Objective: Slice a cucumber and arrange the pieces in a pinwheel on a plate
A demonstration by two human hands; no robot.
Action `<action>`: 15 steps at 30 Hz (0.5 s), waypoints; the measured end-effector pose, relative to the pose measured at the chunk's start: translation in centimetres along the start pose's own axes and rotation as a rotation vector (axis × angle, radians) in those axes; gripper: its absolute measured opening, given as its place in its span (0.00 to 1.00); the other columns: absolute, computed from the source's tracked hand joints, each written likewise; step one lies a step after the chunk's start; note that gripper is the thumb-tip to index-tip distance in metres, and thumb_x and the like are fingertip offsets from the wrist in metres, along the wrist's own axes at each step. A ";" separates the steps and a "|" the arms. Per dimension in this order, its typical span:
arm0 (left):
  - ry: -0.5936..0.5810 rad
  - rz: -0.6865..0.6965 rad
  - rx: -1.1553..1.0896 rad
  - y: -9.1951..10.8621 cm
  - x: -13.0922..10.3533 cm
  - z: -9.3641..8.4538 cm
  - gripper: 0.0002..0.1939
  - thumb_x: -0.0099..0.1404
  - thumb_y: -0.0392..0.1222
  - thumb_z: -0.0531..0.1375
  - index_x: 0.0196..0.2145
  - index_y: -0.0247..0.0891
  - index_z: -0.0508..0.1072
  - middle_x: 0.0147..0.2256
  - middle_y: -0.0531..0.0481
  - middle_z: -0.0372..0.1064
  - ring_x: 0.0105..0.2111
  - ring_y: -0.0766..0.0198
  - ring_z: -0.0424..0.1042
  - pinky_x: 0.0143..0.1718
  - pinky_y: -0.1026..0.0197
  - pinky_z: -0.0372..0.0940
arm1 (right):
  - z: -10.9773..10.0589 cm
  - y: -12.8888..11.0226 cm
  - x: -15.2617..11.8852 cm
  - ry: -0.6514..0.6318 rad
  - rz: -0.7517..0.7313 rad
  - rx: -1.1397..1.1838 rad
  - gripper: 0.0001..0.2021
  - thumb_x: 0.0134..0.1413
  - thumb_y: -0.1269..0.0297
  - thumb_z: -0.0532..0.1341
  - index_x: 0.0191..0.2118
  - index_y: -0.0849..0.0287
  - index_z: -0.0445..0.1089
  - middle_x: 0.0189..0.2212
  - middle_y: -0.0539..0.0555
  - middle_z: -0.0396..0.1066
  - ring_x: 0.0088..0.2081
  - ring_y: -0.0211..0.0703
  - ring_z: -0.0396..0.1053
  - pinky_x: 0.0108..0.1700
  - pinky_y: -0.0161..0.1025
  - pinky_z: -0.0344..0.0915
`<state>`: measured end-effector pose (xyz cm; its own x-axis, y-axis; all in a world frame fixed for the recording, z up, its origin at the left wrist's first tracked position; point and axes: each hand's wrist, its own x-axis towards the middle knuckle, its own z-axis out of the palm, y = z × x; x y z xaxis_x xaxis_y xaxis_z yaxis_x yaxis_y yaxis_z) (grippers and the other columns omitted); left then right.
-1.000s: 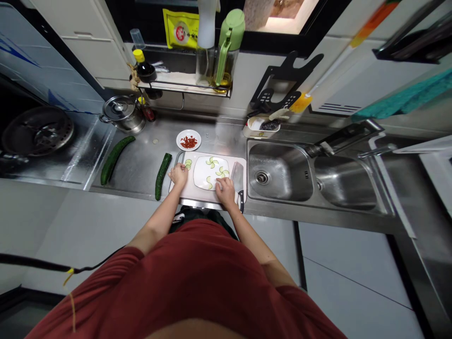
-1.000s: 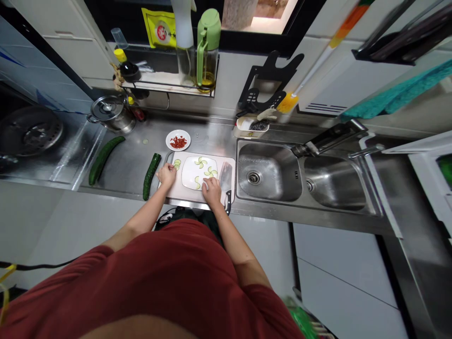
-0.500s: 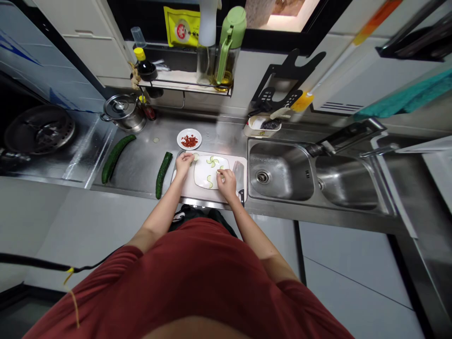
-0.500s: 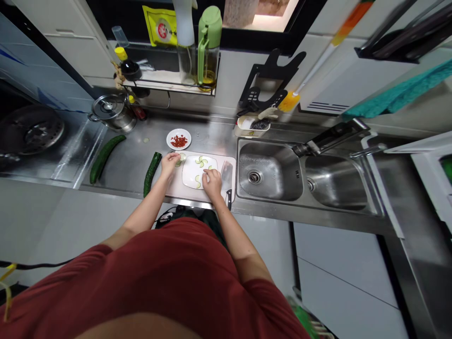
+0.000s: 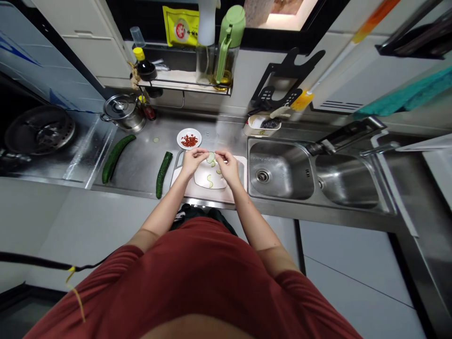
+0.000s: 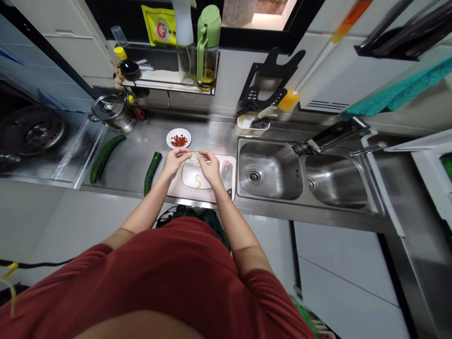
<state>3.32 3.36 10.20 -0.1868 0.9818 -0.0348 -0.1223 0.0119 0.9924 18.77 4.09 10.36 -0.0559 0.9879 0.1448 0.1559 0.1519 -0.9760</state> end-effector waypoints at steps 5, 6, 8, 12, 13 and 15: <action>-0.056 0.027 0.034 0.5 -0.7 0.6 0.13 0.50 0.44 0.69 0.32 0.34 0.77 0.31 0.49 0.74 0.32 0.67 0.71 0.39 0.62 0.66 | 0.5 -0.2 0.2 -0.041 -0.002 0.030 0.12 0.53 0.53 0.61 0.33 0.58 0.70 0.30 0.51 0.72 0.33 0.39 0.68 0.39 0.37 0.65; -0.060 0.032 0.041 0.4 -0.7 0.6 0.13 0.51 0.44 0.68 0.32 0.34 0.77 0.31 0.49 0.74 0.32 0.67 0.71 0.40 0.62 0.66 | 0.6 -0.1 0.2 -0.042 -0.008 0.030 0.12 0.53 0.54 0.60 0.32 0.58 0.69 0.30 0.51 0.72 0.33 0.39 0.68 0.39 0.38 0.65; -0.064 0.040 0.050 0.2 -0.6 0.6 0.12 0.51 0.44 0.68 0.32 0.34 0.77 0.31 0.49 0.74 0.32 0.67 0.71 0.39 0.63 0.66 | 0.7 0.0 0.2 -0.040 -0.012 0.034 0.11 0.52 0.54 0.61 0.31 0.58 0.69 0.28 0.50 0.72 0.32 0.39 0.68 0.38 0.37 0.65; -0.062 0.025 0.038 -0.1 -0.5 0.5 0.14 0.51 0.45 0.68 0.33 0.35 0.76 0.31 0.50 0.73 0.31 0.68 0.71 0.38 0.64 0.65 | 0.6 0.2 0.2 -0.034 0.001 0.043 0.10 0.51 0.55 0.61 0.31 0.58 0.70 0.28 0.49 0.71 0.31 0.39 0.67 0.38 0.37 0.64; -0.049 0.016 0.031 -0.1 -0.5 0.5 0.14 0.51 0.45 0.68 0.33 0.35 0.75 0.31 0.50 0.73 0.31 0.68 0.71 0.37 0.65 0.65 | 0.6 0.2 0.3 -0.030 0.003 0.042 0.11 0.51 0.55 0.61 0.31 0.58 0.70 0.28 0.49 0.71 0.31 0.38 0.67 0.38 0.37 0.64; -0.008 -0.023 0.022 -0.1 -0.6 0.5 0.15 0.52 0.47 0.68 0.34 0.36 0.74 0.30 0.51 0.73 0.31 0.69 0.71 0.34 0.67 0.63 | 0.4 0.1 0.3 -0.015 0.006 0.035 0.11 0.52 0.55 0.61 0.31 0.58 0.70 0.28 0.49 0.72 0.32 0.38 0.67 0.38 0.37 0.64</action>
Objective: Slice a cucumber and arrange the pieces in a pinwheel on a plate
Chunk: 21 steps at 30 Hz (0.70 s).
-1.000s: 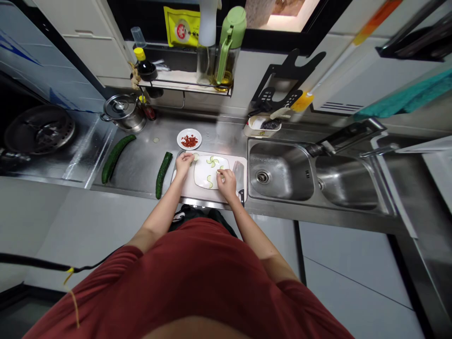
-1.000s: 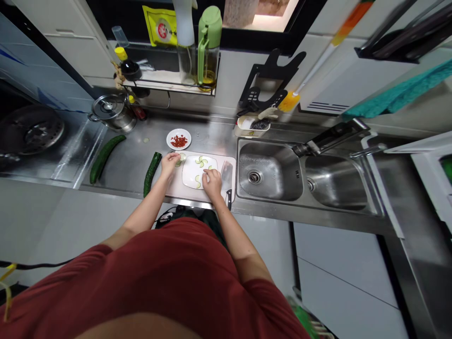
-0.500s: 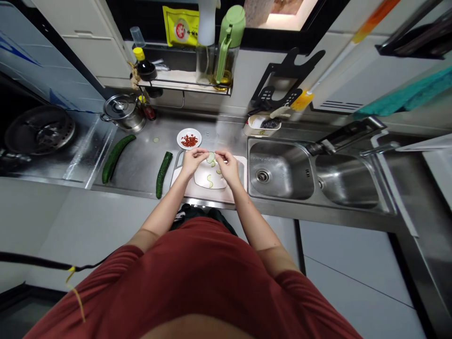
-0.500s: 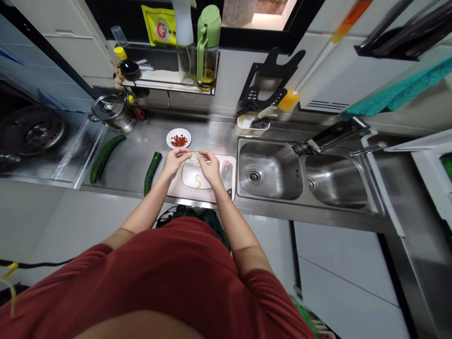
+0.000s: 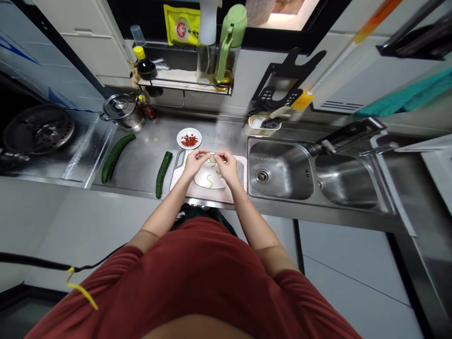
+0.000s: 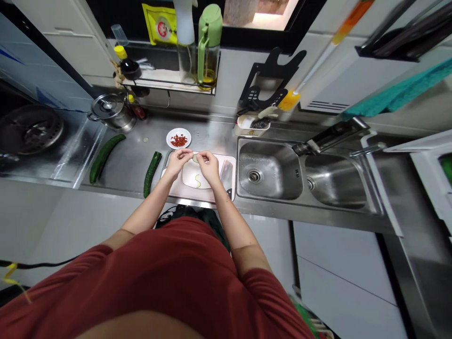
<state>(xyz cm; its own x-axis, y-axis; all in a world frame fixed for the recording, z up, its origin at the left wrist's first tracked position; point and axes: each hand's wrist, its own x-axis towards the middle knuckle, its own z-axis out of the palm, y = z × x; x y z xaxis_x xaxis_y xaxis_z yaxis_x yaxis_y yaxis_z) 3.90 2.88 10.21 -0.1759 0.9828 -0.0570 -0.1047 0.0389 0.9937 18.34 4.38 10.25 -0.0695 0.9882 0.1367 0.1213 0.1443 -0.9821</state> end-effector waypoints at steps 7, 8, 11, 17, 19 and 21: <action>-0.223 -0.512 -0.184 1.0 -0.6 0.0 0.23 0.59 0.62 0.60 0.40 0.40 0.70 0.23 0.52 0.70 0.17 0.73 0.62 0.17 0.71 0.49 | -0.7 -0.7 0.1 0.018 -0.010 0.010 0.14 0.53 0.50 0.60 0.33 0.57 0.70 0.30 0.50 0.72 0.33 0.39 0.67 0.39 0.38 0.65; -0.257 -0.561 -0.235 1.2 -0.6 0.1 0.24 0.58 0.63 0.59 0.40 0.40 0.69 0.23 0.52 0.70 0.17 0.73 0.63 0.17 0.71 0.49 | -0.8 -0.7 0.1 0.016 -0.011 0.016 0.15 0.53 0.49 0.60 0.33 0.57 0.70 0.30 0.50 0.72 0.34 0.39 0.67 0.39 0.38 0.65; -0.285 -0.635 -0.332 1.6 -0.5 0.5 0.24 0.57 0.63 0.61 0.40 0.41 0.69 0.24 0.52 0.70 0.18 0.72 0.64 0.16 0.72 0.50 | -1.0 -0.9 0.0 0.014 -0.016 0.018 0.17 0.54 0.47 0.60 0.33 0.58 0.70 0.31 0.51 0.72 0.35 0.40 0.67 0.39 0.38 0.64; -0.310 -0.703 -0.421 2.1 0.0 0.6 0.21 0.56 0.59 0.64 0.38 0.40 0.70 0.24 0.52 0.68 0.18 0.71 0.65 0.15 0.71 0.52 | -1.1 -1.5 -0.3 -0.029 -0.140 -0.077 0.16 0.58 0.49 0.58 0.33 0.57 0.71 0.32 0.51 0.69 0.35 0.39 0.66 0.35 0.35 0.62; -0.309 -0.691 -0.415 2.3 0.1 0.6 0.20 0.54 0.55 0.66 0.38 0.39 0.71 0.25 0.52 0.68 0.18 0.72 0.64 0.16 0.71 0.53 | -1.2 -1.7 -0.3 -0.053 -0.179 -0.122 0.15 0.59 0.50 0.57 0.34 0.57 0.72 0.32 0.52 0.69 0.36 0.40 0.66 0.34 0.35 0.61; -0.295 -0.643 -0.406 2.5 0.1 0.6 0.18 0.53 0.50 0.68 0.38 0.40 0.71 0.26 0.52 0.69 0.19 0.74 0.64 0.16 0.72 0.53 | -1.3 -1.7 -0.4 -0.064 -0.212 -0.154 0.15 0.60 0.50 0.57 0.34 0.56 0.72 0.33 0.52 0.69 0.38 0.41 0.66 0.34 0.36 0.61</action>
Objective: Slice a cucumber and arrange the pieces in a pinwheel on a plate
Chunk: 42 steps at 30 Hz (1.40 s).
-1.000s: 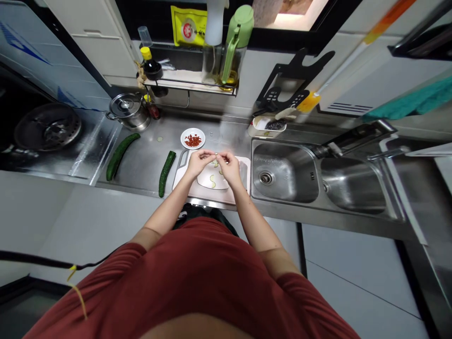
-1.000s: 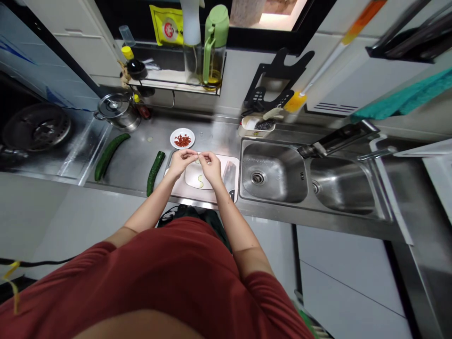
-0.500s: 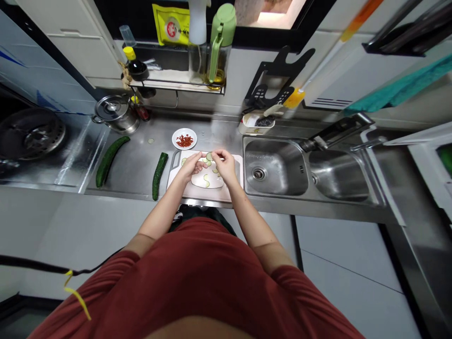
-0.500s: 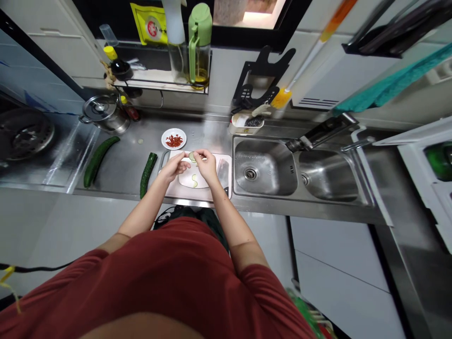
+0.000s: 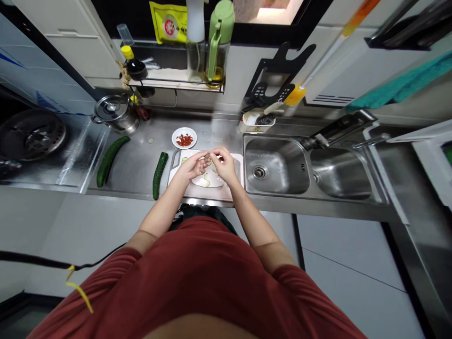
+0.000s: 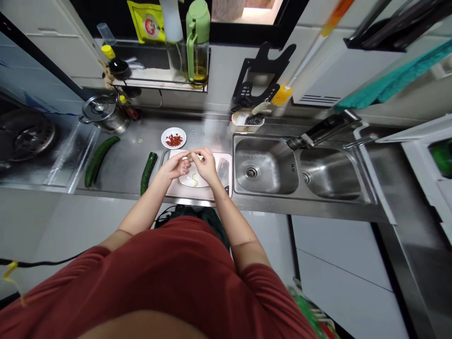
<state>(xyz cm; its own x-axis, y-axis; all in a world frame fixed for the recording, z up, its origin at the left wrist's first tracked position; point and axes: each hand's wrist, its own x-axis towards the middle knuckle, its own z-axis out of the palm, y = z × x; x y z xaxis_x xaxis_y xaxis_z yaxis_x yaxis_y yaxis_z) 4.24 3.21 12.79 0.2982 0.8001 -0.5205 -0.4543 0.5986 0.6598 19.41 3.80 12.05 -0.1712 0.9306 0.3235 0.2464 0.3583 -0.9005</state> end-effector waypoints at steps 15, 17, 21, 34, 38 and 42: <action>0.172 0.265 0.228 0.4 -0.1 -0.5 0.27 0.47 0.41 0.69 0.46 0.42 0.71 0.28 0.55 0.69 0.22 0.74 0.65 0.19 0.72 0.50 | 0.1 1.0 -0.3 -0.022 -0.030 -0.150 0.13 0.62 0.53 0.56 0.36 0.54 0.73 0.37 0.53 0.70 0.42 0.45 0.65 0.37 0.38 0.63; 0.205 0.314 0.272 0.5 -0.2 -0.4 0.27 0.47 0.41 0.69 0.46 0.42 0.70 0.27 0.55 0.69 0.23 0.74 0.65 0.20 0.71 0.51 | 0.1 1.0 -0.3 -0.023 -0.022 -0.141 0.12 0.61 0.53 0.57 0.36 0.54 0.73 0.37 0.53 0.70 0.42 0.45 0.65 0.37 0.38 0.63; 0.247 0.395 0.352 0.6 -0.2 -0.3 0.26 0.48 0.43 0.68 0.46 0.41 0.70 0.26 0.56 0.68 0.23 0.73 0.64 0.24 0.69 0.54 | 0.3 1.0 -0.2 -0.011 -0.009 -0.105 0.12 0.60 0.53 0.57 0.34 0.55 0.72 0.36 0.53 0.70 0.42 0.44 0.65 0.35 0.37 0.62; 0.105 0.556 0.417 0.6 -0.1 -0.6 0.28 0.47 0.40 0.69 0.46 0.39 0.67 0.24 0.59 0.65 0.25 0.73 0.66 0.31 0.68 0.60 | 0.2 0.6 -0.1 -0.003 0.080 0.026 0.12 0.56 0.55 0.59 0.29 0.57 0.69 0.32 0.51 0.69 0.36 0.39 0.66 0.32 0.34 0.60; 0.097 0.660 0.514 0.4 0.1 -0.6 0.27 0.50 0.41 0.68 0.47 0.40 0.66 0.26 0.58 0.65 0.24 0.73 0.64 0.28 0.69 0.58 | 0.3 0.7 0.0 0.008 0.124 0.080 0.11 0.53 0.56 0.60 0.26 0.57 0.69 0.30 0.50 0.69 0.35 0.39 0.66 0.32 0.34 0.61; 0.089 0.753 0.602 0.2 0.0 -0.5 0.25 0.54 0.41 0.67 0.48 0.40 0.66 0.28 0.57 0.66 0.26 0.72 0.65 0.30 0.68 0.58 | 0.3 0.9 0.1 0.016 0.164 0.150 0.10 0.52 0.57 0.59 0.26 0.57 0.69 0.29 0.49 0.69 0.34 0.38 0.67 0.35 0.34 0.62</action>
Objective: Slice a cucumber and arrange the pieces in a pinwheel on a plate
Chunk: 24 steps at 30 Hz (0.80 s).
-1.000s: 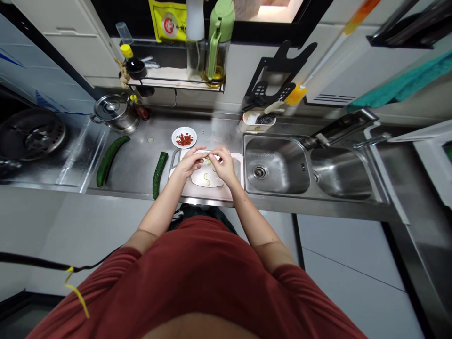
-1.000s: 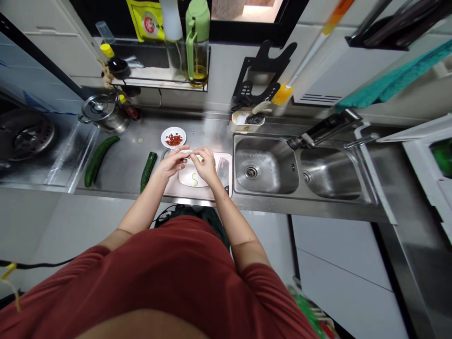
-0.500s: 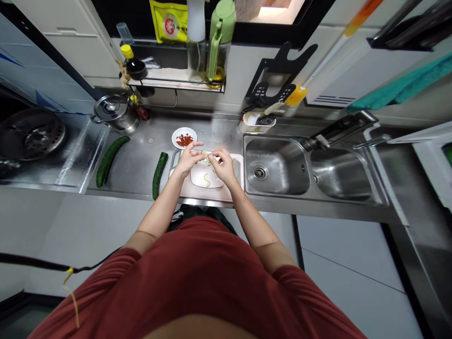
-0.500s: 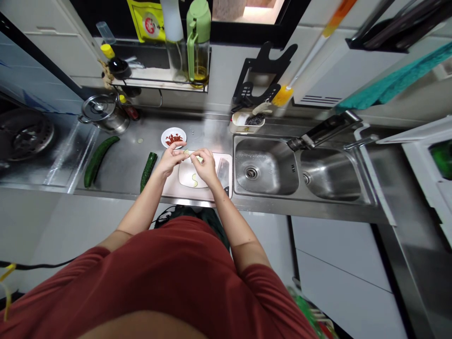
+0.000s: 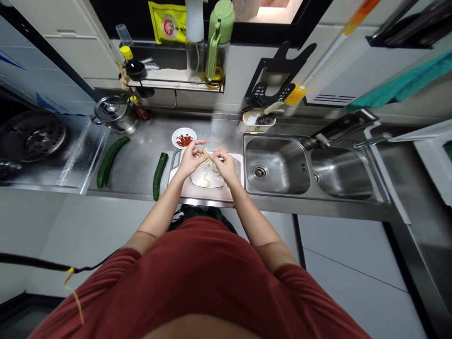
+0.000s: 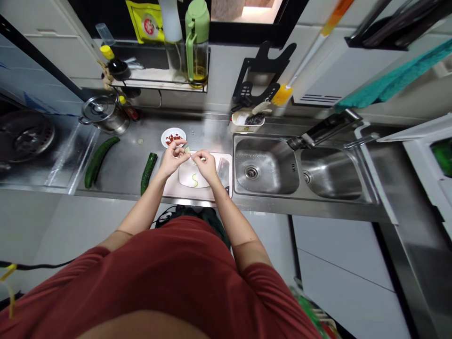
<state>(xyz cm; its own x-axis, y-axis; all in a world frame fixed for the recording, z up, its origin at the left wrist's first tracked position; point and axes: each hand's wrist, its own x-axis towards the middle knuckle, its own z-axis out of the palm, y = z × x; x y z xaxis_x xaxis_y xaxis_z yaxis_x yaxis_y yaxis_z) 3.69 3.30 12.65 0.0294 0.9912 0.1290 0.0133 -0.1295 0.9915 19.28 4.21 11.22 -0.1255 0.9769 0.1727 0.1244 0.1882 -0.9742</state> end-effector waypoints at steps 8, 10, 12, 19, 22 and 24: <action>-0.036 0.078 0.075 -0.1 -0.1 0.2 0.22 0.57 0.41 0.64 0.49 0.40 0.66 0.29 0.55 0.65 0.29 0.70 0.65 0.33 0.66 0.59 | 0.0 0.3 0.1 0.006 0.060 0.032 0.10 0.50 0.57 0.59 0.25 0.57 0.69 0.27 0.49 0.70 0.33 0.38 0.67 0.39 0.36 0.64; -0.035 0.090 0.089 -0.1 -0.1 0.2 0.21 0.58 0.41 0.64 0.48 0.40 0.66 0.29 0.55 0.65 0.29 0.70 0.65 0.34 0.66 0.59 | 0.0 0.3 0.1 0.007 0.070 0.028 0.10 0.49 0.57 0.59 0.25 0.57 0.69 0.27 0.49 0.70 0.33 0.39 0.67 0.38 0.36 0.64; -0.030 0.094 0.103 -0.3 -0.1 0.3 0.20 0.58 0.40 0.63 0.48 0.40 0.66 0.29 0.55 0.65 0.29 0.70 0.65 0.34 0.66 0.60 | 0.0 0.3 0.0 0.000 0.080 0.029 0.10 0.49 0.57 0.60 0.25 0.57 0.69 0.27 0.49 0.70 0.33 0.39 0.67 0.38 0.36 0.64; 0.012 0.070 0.084 -1.2 -0.1 0.6 0.18 0.58 0.39 0.63 0.47 0.41 0.67 0.30 0.54 0.65 0.30 0.69 0.66 0.32 0.66 0.59 | 0.0 0.2 -0.2 -0.025 0.152 0.098 0.10 0.48 0.56 0.62 0.27 0.58 0.69 0.25 0.48 0.68 0.29 0.37 0.65 0.33 0.34 0.64; 0.050 0.069 0.075 -1.5 -0.1 0.7 0.19 0.58 0.38 0.63 0.47 0.41 0.67 0.29 0.54 0.65 0.29 0.69 0.65 0.32 0.66 0.59 | 0.1 0.2 -0.4 -0.054 0.226 0.165 0.11 0.47 0.54 0.63 0.28 0.57 0.67 0.23 0.47 0.66 0.26 0.35 0.63 0.26 0.32 0.61; 0.075 0.064 0.061 -1.7 -0.1 0.7 0.19 0.57 0.38 0.64 0.47 0.41 0.68 0.28 0.55 0.64 0.28 0.69 0.65 0.32 0.67 0.59 | 0.1 0.4 -0.4 -0.066 0.263 0.189 0.12 0.46 0.53 0.64 0.29 0.57 0.66 0.22 0.46 0.65 0.24 0.34 0.63 0.24 0.30 0.59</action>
<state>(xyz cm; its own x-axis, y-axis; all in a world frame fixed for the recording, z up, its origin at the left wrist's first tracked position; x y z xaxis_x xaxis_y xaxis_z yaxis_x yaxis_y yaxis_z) 4.36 3.40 10.90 -0.0429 0.9799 0.1950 0.0750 -0.1915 0.9786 19.30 3.87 10.79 -0.1778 0.9797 -0.0925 -0.0231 -0.0981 -0.9949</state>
